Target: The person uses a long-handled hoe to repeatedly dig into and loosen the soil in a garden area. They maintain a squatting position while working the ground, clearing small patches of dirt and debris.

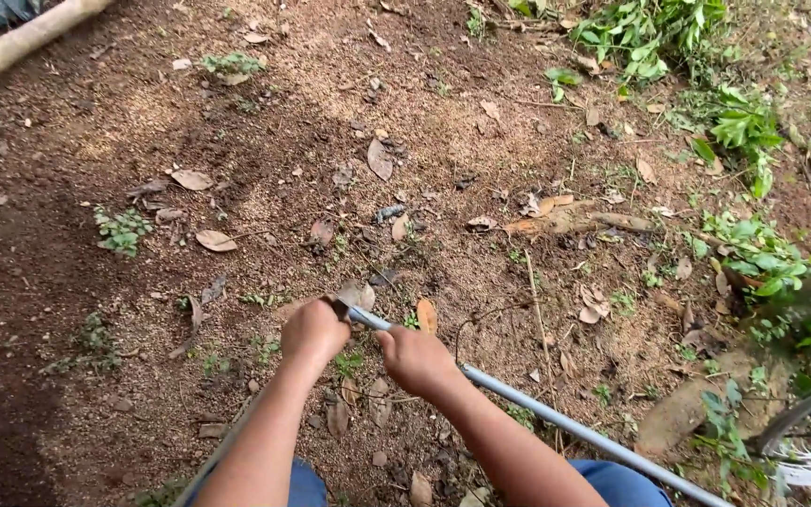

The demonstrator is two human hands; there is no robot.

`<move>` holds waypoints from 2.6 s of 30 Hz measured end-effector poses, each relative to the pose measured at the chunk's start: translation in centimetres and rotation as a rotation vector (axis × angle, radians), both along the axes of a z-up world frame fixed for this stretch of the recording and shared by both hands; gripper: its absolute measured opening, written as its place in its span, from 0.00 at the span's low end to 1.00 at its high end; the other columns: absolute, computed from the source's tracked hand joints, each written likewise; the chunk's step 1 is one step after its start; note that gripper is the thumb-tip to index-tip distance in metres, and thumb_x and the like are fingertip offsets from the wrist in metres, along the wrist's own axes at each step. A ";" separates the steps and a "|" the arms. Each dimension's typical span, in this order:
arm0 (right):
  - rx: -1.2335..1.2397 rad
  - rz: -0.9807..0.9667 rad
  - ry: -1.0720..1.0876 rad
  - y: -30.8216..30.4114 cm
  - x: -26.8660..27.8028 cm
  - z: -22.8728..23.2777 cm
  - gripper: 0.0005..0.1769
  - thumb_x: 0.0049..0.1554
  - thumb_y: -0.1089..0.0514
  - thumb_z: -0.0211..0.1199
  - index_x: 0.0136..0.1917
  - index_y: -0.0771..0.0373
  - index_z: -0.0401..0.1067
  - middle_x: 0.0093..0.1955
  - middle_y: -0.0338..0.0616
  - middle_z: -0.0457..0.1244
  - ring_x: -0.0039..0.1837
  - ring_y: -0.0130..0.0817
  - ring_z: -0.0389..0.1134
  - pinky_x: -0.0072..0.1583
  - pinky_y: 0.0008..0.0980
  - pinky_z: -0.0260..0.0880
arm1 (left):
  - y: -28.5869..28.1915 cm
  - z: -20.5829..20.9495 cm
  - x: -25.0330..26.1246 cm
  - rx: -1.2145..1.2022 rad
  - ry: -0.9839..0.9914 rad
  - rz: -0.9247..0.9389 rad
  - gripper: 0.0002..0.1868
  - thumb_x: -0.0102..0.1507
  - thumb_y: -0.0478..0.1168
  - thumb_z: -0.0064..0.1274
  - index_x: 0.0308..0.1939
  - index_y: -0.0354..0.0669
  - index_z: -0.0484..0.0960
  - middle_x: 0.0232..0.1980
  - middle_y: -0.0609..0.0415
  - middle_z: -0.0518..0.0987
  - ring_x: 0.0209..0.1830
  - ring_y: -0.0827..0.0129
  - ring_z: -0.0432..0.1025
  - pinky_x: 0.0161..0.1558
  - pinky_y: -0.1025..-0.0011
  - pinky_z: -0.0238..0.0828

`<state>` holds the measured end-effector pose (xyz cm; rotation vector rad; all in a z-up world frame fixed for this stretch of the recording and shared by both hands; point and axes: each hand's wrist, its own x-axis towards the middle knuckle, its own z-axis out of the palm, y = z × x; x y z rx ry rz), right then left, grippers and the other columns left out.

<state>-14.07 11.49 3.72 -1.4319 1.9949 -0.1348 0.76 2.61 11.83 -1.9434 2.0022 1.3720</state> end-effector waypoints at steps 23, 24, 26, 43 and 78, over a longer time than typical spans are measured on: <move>0.131 -0.095 -0.050 3.1 -1.8 -0.3 0.26 0.73 0.40 0.41 0.66 0.55 0.73 0.49 0.41 0.72 0.44 0.31 0.73 0.53 0.35 0.83 | -2.5 -4.3 1.0 0.071 0.008 -0.033 0.36 0.73 0.30 0.46 0.78 0.81 0.67 0.79 0.64 0.72 0.18 0.79 0.61 0.18 0.83 0.59; 0.128 -0.092 -0.048 3.0 -2.1 -0.7 0.26 0.73 0.40 0.41 0.66 0.55 0.73 0.49 0.41 0.72 0.44 0.31 0.73 0.53 0.35 0.83 | -2.4 -4.4 0.7 0.068 0.011 -0.030 0.36 0.73 0.30 0.46 0.78 0.81 0.67 0.79 0.64 0.72 0.18 0.79 0.61 0.18 0.83 0.59; 0.160 -0.069 0.003 2.8 -2.4 -1.6 0.25 0.75 0.40 0.38 0.48 0.52 0.71 0.45 0.38 0.69 0.42 0.30 0.69 0.50 0.32 0.79 | -2.5 -4.2 0.2 0.106 -0.016 -0.033 0.36 0.75 0.34 0.46 0.79 0.84 0.64 0.79 0.55 0.70 0.18 0.80 0.60 0.18 0.83 0.59; 0.236 -0.096 -0.043 -2.4 0.5 0.3 0.27 0.75 0.38 0.36 0.67 0.52 0.71 0.52 0.40 0.71 0.48 0.30 0.71 0.54 0.33 0.78 | -2.7 -8.3 -0.4 0.006 -0.056 -0.096 0.30 0.75 0.40 0.50 0.78 0.78 0.68 0.52 0.57 0.78 0.20 0.80 0.60 0.19 0.84 0.61; 0.209 -0.066 -0.028 -1.3 0.1 -2.2 0.29 0.74 0.37 0.37 0.67 0.57 0.72 0.49 0.43 0.71 0.46 0.32 0.73 0.48 0.33 0.80 | -3.3 -5.9 1.1 0.094 -0.054 -0.060 0.28 0.78 0.41 0.44 0.80 0.77 0.65 0.41 0.62 0.78 0.19 0.80 0.60 0.17 0.83 0.56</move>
